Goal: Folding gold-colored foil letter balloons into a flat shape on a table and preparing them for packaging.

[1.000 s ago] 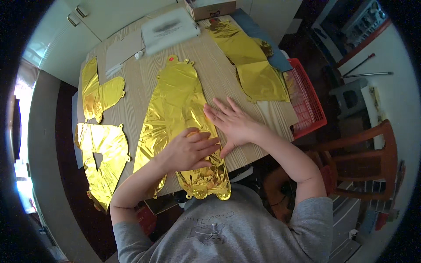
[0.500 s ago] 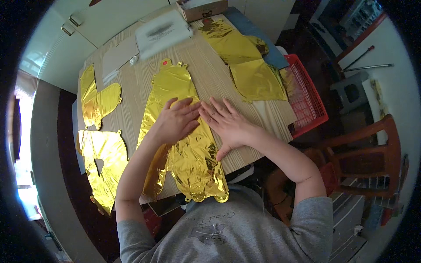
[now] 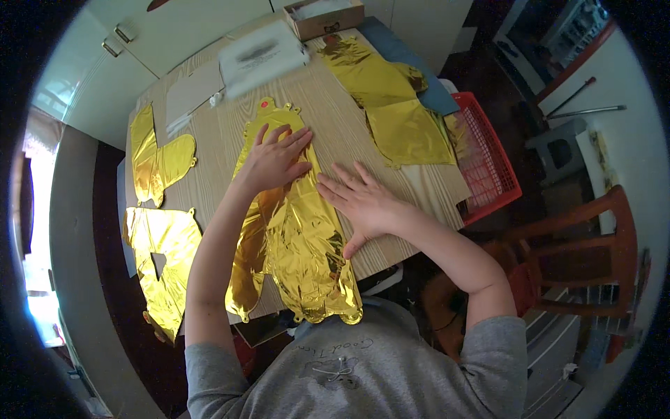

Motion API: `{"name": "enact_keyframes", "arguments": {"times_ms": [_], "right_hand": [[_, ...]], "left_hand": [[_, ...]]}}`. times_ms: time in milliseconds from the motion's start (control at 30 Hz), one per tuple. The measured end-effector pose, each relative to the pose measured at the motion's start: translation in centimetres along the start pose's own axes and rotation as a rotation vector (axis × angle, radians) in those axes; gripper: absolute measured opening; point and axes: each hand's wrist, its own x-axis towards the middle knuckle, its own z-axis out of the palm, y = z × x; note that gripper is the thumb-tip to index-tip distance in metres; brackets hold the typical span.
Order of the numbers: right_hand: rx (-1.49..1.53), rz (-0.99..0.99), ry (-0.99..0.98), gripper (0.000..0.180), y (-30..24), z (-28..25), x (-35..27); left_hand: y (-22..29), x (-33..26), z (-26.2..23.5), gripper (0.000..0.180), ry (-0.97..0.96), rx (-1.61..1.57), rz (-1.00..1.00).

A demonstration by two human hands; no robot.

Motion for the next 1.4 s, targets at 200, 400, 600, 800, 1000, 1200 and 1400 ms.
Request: {"name": "enact_keyframes", "arguments": {"times_ms": [200,400,600,800,1000,1200,1400], "right_hand": [[-0.043,-0.009,-0.015,0.138,-0.2,-0.5,0.2],[0.03,-0.01,-0.027,0.133,0.9,-0.7,0.9],[0.128,0.089,0.118,0.101,1.6,-0.1,5.4],[0.023,0.022,0.206,0.085,0.8,0.3,8.8],[-0.041,0.011,0.22,0.083,1.1,0.5,9.4],[-0.06,0.013,0.228,0.082,1.9,0.2,10.6],[-0.067,0.005,0.273,0.081,2.6,0.4,12.1]], "left_hand": [[-0.8,-0.2,-0.3,0.067,0.084,-0.012,-0.103],[0.1,-11.0,-4.9,0.065,0.174,-0.103,-0.346],[4.6,-24.6,-5.5,0.056,0.129,0.045,-0.817],[8.4,-28.1,-2.6,0.053,0.14,-0.029,-1.005],[8.6,-26.5,-2.6,0.035,0.223,-0.237,-1.026],[7.1,-26.1,-2.0,0.025,0.364,-0.532,-1.099],[5.2,-24.0,-2.3,0.041,0.592,-0.896,-1.135]]}}
